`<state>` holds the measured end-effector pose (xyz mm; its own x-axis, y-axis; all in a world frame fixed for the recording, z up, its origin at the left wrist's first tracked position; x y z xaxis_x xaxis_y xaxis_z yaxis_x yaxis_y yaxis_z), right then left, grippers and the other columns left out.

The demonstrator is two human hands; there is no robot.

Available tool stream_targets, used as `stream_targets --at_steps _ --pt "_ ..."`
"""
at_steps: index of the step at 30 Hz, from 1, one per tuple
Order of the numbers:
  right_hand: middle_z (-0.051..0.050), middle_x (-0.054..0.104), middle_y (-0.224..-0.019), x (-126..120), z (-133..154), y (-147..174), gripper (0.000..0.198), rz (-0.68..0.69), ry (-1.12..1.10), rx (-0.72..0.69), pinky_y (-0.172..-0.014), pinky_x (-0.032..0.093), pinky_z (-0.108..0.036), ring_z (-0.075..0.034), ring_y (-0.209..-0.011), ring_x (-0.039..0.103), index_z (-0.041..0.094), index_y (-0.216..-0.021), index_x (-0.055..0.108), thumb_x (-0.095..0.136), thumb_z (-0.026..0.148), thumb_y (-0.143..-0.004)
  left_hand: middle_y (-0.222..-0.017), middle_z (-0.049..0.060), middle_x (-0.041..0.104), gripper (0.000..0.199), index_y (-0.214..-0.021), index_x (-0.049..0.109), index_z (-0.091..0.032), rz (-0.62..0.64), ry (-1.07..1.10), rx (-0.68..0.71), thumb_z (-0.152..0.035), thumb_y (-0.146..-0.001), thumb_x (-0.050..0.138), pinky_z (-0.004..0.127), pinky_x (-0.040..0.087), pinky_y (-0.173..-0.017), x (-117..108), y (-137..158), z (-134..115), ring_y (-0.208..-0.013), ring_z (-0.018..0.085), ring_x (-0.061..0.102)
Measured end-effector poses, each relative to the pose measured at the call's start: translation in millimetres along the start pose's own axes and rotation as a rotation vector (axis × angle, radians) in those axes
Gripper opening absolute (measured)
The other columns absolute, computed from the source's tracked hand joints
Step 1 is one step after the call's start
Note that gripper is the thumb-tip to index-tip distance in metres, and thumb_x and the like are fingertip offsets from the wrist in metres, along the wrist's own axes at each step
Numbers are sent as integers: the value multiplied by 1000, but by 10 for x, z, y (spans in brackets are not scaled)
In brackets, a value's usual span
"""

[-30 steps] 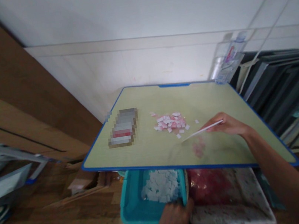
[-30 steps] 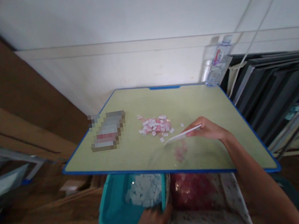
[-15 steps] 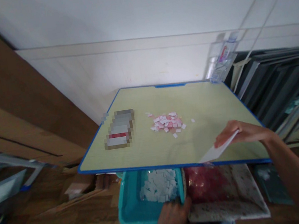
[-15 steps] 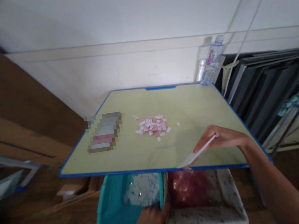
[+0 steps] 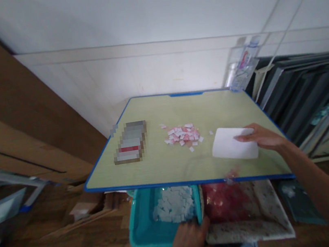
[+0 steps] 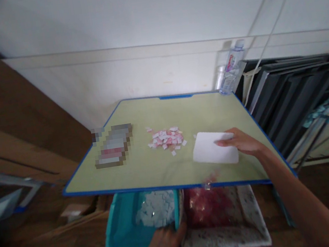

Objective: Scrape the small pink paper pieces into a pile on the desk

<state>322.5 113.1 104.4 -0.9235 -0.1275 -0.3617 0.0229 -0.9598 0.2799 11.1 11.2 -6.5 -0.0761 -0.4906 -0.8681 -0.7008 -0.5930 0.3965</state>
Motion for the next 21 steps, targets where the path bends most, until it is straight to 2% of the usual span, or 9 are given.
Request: stream_targets --at_steps 3,5,10,12,18,21 --pt "0 59 -52 185 6 47 33 145 32 6 -43 34 -21 -10 -45 49 9 -66 65 66 41 -57 -84 11 61 45 -118 42 -19 -7 -11 4 -29 -76 53 36 40 -64 -4 -6 -4 -76 28 55" --pt "1 58 -50 262 -3 91 33 177 61 -7 -42 33 -21 -9 -45 48 9 -65 66 66 41 -58 -82 10 61 42 -117 43 -19 -16 -12 9 -28 -77 51 35 40 -63 -6 -8 -7 -74 28 56" --pt "-2 62 -58 302 -4 249 34 112 105 -87 -48 40 -24 -12 -51 52 10 -70 68 64 42 -61 -84 11 61 40 -115 44 -19 -27 -13 29 -31 -78 50 36 41 -62 1 -3 -8 -75 29 56" --pt "-3 62 -57 304 12 352 33 79 169 -115 -46 39 -23 -13 -51 51 11 -70 68 62 42 -63 -86 11 60 42 -116 43 -19 -31 -8 28 -31 -77 52 36 41 -63 3 -3 -5 -77 29 55" --pt "-4 63 -60 334 111 642 27 100 305 -286 -43 35 -21 -11 -50 49 11 -80 69 57 34 -72 -89 11 59 41 -114 44 -20 -23 7 24 -29 -75 52 36 40 -65 -12 -8 -7 -79 28 54" --pt "-2 59 -56 277 146 640 24 44 342 -314 -43 34 -21 -10 -49 47 13 -74 69 58 34 -71 -87 11 60 40 -113 44 -20 -18 5 28 -28 -75 51 36 40 -65 -14 -8 -11 -78 28 55"
Point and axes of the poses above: each hand's wrist, its own y-axis away from the middle knuckle, its own x-axis out of the palm, z = x × y, the point moved 2 cm from there along -y, towards the middle knuckle
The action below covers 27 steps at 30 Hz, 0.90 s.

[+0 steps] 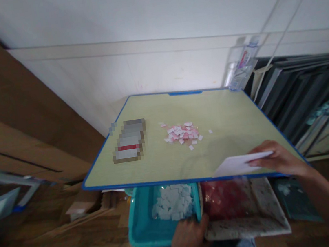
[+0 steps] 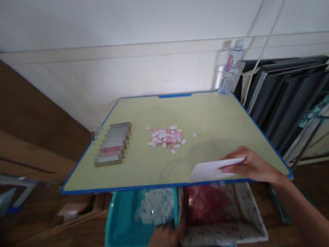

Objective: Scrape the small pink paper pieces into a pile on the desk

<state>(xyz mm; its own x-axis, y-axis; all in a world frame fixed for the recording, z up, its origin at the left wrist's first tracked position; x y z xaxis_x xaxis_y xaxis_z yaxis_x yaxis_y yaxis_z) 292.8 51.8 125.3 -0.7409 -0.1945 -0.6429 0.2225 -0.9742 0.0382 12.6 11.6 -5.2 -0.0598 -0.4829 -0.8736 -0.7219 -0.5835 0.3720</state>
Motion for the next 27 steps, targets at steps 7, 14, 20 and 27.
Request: stream_targets --at_steps 7,14,20,27 --pt "1 52 -48 -148 -82 -77 27 -103 59 73 -39 29 -23 -11 -44 44 16 -59 66 59 41 -67 -84 10 60 38 -112 44 -19 -10 -2 -3 -29 -76 50 35 40 -64 -10 4 -9 -76 26 55" --pt "-6 68 -83 -351 -178 -264 31 -373 63 90 -55 44 -29 -23 -70 60 18 -85 68 57 43 -70 -86 10 60 37 -111 45 -19 -11 -4 0 -30 -76 51 34 40 -64 -11 4 -5 -76 26 55" --pt "-7 69 -87 -366 -214 -533 31 -349 92 49 -65 47 -36 -28 -77 62 19 -83 69 57 44 -70 -85 10 60 40 -115 43 -19 -14 -10 -13 -30 -77 50 35 41 -64 44 8 5 -76 27 55" --pt "-8 69 -84 -151 15 -441 33 -97 67 -17 -62 47 -29 -23 -73 63 14 -88 68 55 39 -73 -88 11 60 44 -116 43 -19 -8 2 -16 -29 -75 54 36 40 -66 46 9 13 -79 27 54"
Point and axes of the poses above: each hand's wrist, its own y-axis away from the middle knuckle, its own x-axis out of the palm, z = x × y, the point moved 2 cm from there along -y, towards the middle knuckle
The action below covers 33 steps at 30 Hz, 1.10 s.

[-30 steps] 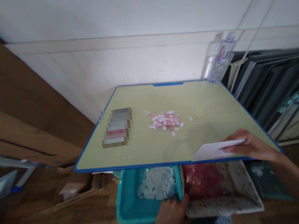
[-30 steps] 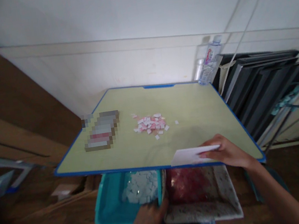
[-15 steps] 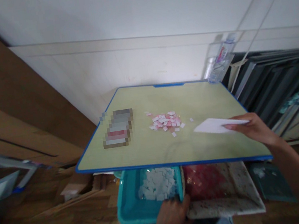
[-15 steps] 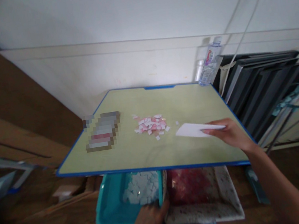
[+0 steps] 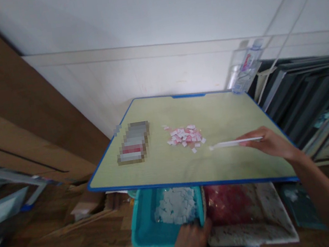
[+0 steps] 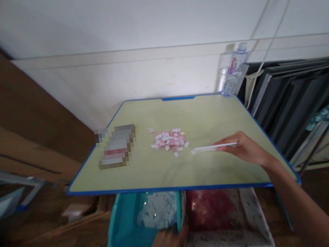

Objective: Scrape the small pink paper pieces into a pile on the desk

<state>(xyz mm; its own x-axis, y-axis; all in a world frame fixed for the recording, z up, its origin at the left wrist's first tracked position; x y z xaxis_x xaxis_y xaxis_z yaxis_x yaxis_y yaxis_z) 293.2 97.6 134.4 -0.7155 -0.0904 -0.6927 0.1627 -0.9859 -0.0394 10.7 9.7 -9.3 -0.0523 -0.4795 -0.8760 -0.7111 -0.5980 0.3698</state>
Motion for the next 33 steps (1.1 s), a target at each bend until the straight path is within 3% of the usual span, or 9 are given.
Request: stream_targets --at_steps 3,6,8,12,14,18,22,28,33 --pt "-6 69 -86 278 244 -7 28 181 -87 -136 -63 48 -27 -20 -73 63 17 -92 67 53 36 -75 -85 10 60 44 -117 42 -20 2 -2 -6 -31 -76 54 36 40 -65 -10 2 -3 -77 28 55" --pt "-4 68 -92 494 430 -55 26 252 -162 -276 -70 48 -27 -18 -80 63 21 -97 65 52 31 -77 -85 10 60 45 -116 42 -19 6 -10 -10 -31 -75 54 35 40 -64 -23 2 -14 -76 27 55" --pt "-4 67 -95 502 435 -95 26 180 -154 -279 -71 47 -27 -18 -82 62 21 -98 65 52 30 -77 -85 11 59 39 -112 46 -18 13 -10 -10 -30 -76 53 34 40 -65 -40 4 -23 -77 27 54" --pt "-5 69 -89 290 196 -159 27 -125 -46 -114 -64 48 -31 -22 -74 63 19 -90 67 53 36 -75 -84 10 59 31 -106 48 -18 19 7 -6 -28 -77 51 34 40 -66 -77 8 -34 -77 26 54" --pt "-6 69 -88 201 65 -174 29 -198 -2 -48 -65 47 -33 -24 -75 63 19 -89 68 53 39 -74 -84 10 59 32 -106 47 -18 22 15 2 -28 -76 52 34 40 -65 -83 7 -35 -77 26 55" --pt "-6 68 -92 131 -11 -134 31 -158 27 -17 -69 47 -35 -26 -80 62 19 -90 68 52 40 -74 -85 10 59 30 -103 47 -18 -1 6 21 -29 -76 52 35 41 -64 -74 1 -37 -76 27 54" --pt "-5 69 -86 125 143 -11 29 -26 50 -23 -62 48 -31 -23 -73 63 19 -89 68 53 39 -74 -83 9 58 29 -102 48 -19 -3 -8 14 -30 -76 51 35 41 -64 -70 -2 -44 -74 26 54" --pt "-2 69 -86 413 469 2 26 117 -53 -159 -64 48 -27 -19 -73 63 22 -93 67 51 34 -77 -84 8 57 30 -102 47 -20 16 -28 -1 -28 -75 52 34 41 -64 -93 3 -53 -75 25 54" --pt "-4 69 -86 462 457 -100 27 -78 -7 -149 -61 47 -26 -20 -70 63 19 -90 68 52 35 -76 -83 9 58 28 -101 48 -20 -19 -26 15 -32 -76 51 35 42 -61 -80 2 -54 -72 26 55"
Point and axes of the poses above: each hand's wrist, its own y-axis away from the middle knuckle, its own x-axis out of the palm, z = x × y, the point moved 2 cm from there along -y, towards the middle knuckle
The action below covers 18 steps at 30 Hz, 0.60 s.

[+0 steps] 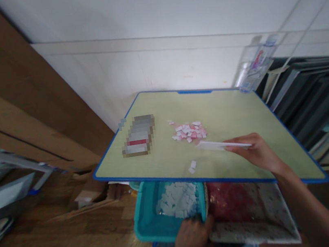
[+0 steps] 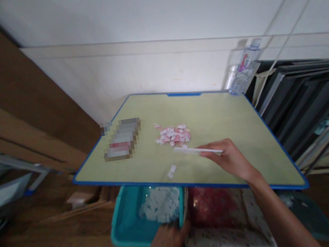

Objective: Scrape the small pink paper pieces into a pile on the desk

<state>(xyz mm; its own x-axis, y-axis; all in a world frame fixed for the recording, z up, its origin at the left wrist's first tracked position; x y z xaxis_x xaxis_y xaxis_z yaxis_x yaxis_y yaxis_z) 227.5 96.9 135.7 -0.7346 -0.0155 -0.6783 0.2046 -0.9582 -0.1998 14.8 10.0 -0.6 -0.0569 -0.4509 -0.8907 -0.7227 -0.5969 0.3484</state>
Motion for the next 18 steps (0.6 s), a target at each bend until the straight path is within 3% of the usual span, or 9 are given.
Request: stream_targets --at_steps 6,13,18 --pt "-5 70 -79 -100 -71 43 28 47 46 43 -53 46 -25 -20 -64 62 18 -84 69 52 38 -75 -83 10 58 31 -102 47 -20 -27 12 3 -33 -75 52 36 42 -61 23 6 5 -73 27 55" --pt "-7 69 -86 -195 -200 57 31 -133 114 112 -58 47 -28 -22 -68 62 17 -86 68 52 40 -75 -83 10 58 32 -104 46 -19 1 24 11 -33 -75 52 35 41 -62 -4 11 16 -74 27 55" --pt "-6 70 -82 -208 -193 45 30 -3 98 87 -55 46 -26 -20 -65 62 17 -86 68 51 39 -76 -82 10 58 31 -103 46 -20 -18 0 29 -33 -75 51 36 42 -60 8 3 15 -72 27 55"
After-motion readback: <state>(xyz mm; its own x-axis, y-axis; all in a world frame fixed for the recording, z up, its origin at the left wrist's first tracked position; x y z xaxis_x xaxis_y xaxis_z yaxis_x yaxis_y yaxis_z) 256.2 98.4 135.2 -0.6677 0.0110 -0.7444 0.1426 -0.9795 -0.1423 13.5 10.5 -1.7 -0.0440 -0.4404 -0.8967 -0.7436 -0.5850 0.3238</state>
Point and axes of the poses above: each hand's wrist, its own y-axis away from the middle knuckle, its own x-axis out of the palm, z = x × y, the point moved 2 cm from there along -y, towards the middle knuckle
